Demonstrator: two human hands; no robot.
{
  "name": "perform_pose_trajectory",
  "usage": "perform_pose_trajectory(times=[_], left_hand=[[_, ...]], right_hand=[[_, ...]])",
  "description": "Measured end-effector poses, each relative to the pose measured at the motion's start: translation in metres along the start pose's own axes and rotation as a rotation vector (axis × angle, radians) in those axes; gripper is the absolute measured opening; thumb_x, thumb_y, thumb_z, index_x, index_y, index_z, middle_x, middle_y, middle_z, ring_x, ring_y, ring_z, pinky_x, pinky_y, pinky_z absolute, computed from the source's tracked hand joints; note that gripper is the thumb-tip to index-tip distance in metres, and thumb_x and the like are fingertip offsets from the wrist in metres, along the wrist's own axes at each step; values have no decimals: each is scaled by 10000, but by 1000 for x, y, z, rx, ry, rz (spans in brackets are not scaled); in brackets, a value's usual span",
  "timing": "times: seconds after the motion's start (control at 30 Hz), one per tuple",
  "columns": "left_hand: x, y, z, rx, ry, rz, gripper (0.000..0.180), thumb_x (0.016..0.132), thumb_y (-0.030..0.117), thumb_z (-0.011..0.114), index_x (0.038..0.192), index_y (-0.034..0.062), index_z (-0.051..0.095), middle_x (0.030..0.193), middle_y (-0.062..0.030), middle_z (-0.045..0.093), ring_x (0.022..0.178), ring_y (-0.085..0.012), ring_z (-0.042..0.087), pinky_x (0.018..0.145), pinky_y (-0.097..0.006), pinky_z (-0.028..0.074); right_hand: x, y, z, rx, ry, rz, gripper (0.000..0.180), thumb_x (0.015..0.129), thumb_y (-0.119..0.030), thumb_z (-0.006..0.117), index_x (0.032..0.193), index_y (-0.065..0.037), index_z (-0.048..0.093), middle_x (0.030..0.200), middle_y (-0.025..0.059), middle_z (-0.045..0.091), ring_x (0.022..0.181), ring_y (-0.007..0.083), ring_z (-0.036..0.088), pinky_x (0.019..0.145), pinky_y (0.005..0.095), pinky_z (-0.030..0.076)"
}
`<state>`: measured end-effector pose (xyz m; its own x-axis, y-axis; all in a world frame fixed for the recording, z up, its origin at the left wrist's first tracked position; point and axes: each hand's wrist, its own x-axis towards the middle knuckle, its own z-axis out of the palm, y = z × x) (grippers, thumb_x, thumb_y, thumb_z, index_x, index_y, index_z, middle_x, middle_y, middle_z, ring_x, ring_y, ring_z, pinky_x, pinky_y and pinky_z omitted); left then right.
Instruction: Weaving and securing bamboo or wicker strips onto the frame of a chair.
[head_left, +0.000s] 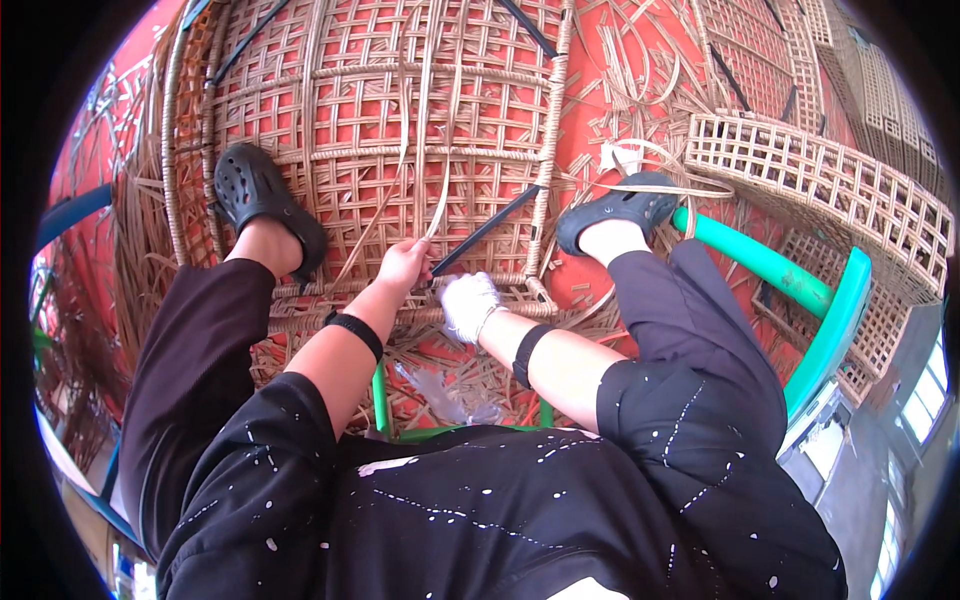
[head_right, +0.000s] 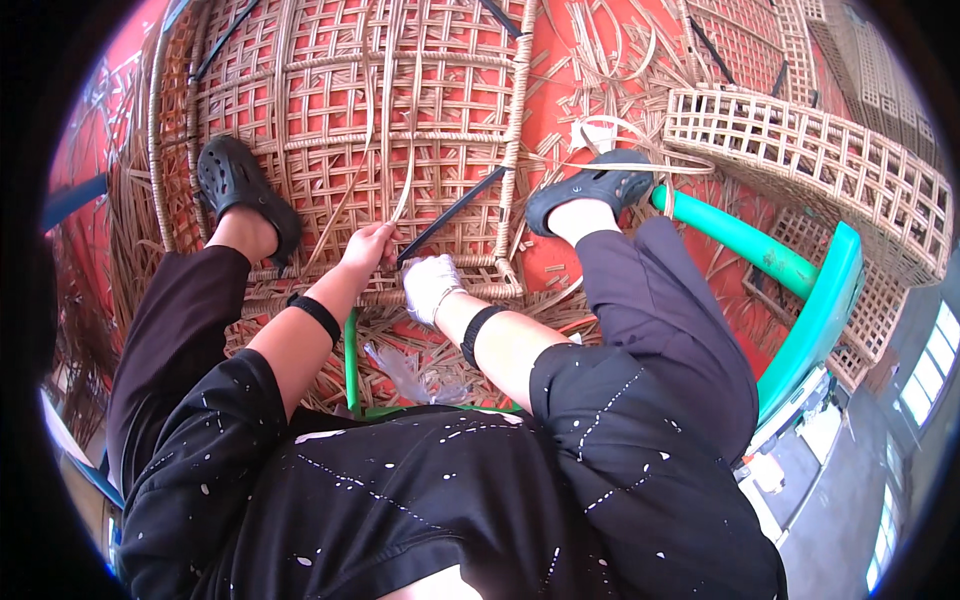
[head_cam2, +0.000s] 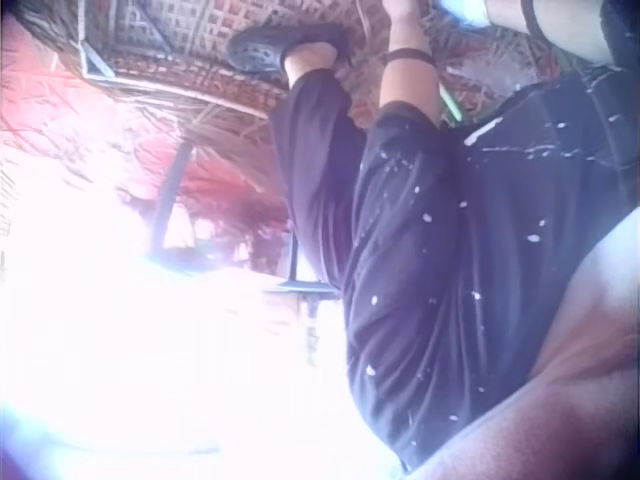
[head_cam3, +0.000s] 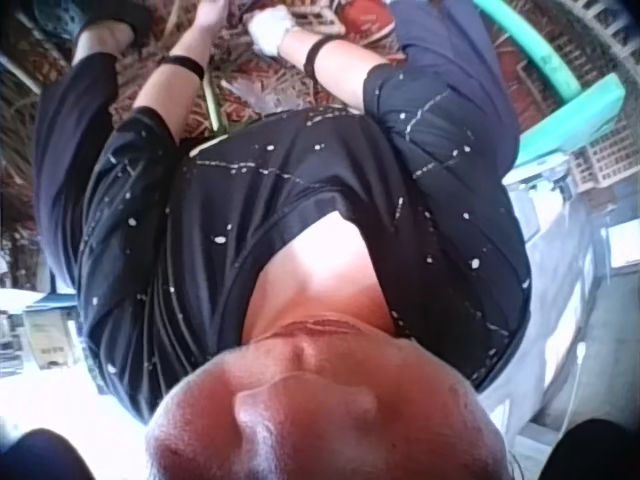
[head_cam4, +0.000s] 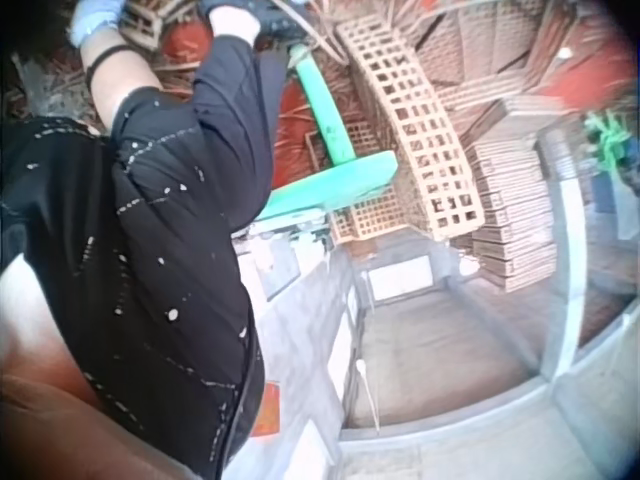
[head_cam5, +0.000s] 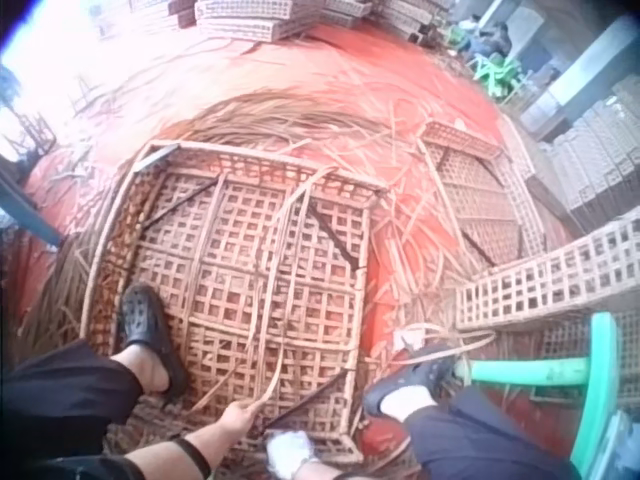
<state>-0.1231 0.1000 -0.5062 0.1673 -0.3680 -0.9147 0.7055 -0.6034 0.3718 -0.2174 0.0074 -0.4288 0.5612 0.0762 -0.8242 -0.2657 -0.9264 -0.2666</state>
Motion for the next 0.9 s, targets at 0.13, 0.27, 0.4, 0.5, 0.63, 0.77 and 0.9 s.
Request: perform_pose_trajectory(times=[0.13,0.27,0.4,0.5,0.63,0.77,0.9], left_hand=[[1,-1,6,-96,9,-39,299,912,305,449,789,53,553,546,13,471,477,-105,491,459,-240,419],[-1,-6,9,-157,14,-72,294,920,310,442,808,60,550,600,5,493,577,-116,542,529,-222,411],[7,-15,9,86,-83,23,296,925,327,427,797,87,543,624,17,487,590,-107,529,589,-238,451],[4,-10,10,0,40,-50,288,923,302,428,773,78,529,616,11,470,558,-105,497,510,-249,431],[3,-8,9,-99,213,-2,261,893,246,455,712,67,512,537,7,424,440,-105,415,398,-245,351],[-12,-1,18,-69,278,-30,232,847,205,516,658,71,500,488,14,398,378,-93,349,358,-241,275],[-23,2,34,-65,294,-57,250,841,196,562,643,65,484,481,18,380,376,-89,328,354,-240,251]], right_hand=[[3,4,10,37,56,-36,236,731,-197,564,928,-83,626,934,96,623,875,244,606,733,369,438],[7,3,16,60,42,-70,269,699,-251,602,928,-110,620,947,89,596,887,247,580,757,367,413],[5,3,12,48,60,-82,214,742,-186,539,907,-82,629,917,97,622,867,241,600,736,373,425],[7,3,12,43,70,-88,212,747,-172,535,914,-81,627,898,102,626,852,243,605,716,368,433],[10,0,18,129,108,-10,228,732,-186,546,910,-74,631,914,111,621,862,266,602,734,387,432],[10,1,21,158,157,12,197,752,-152,538,881,-63,658,829,113,654,787,260,641,647,378,482],[7,10,29,147,98,63,232,795,-171,513,942,-54,649,852,100,661,799,242,649,626,378,495]])
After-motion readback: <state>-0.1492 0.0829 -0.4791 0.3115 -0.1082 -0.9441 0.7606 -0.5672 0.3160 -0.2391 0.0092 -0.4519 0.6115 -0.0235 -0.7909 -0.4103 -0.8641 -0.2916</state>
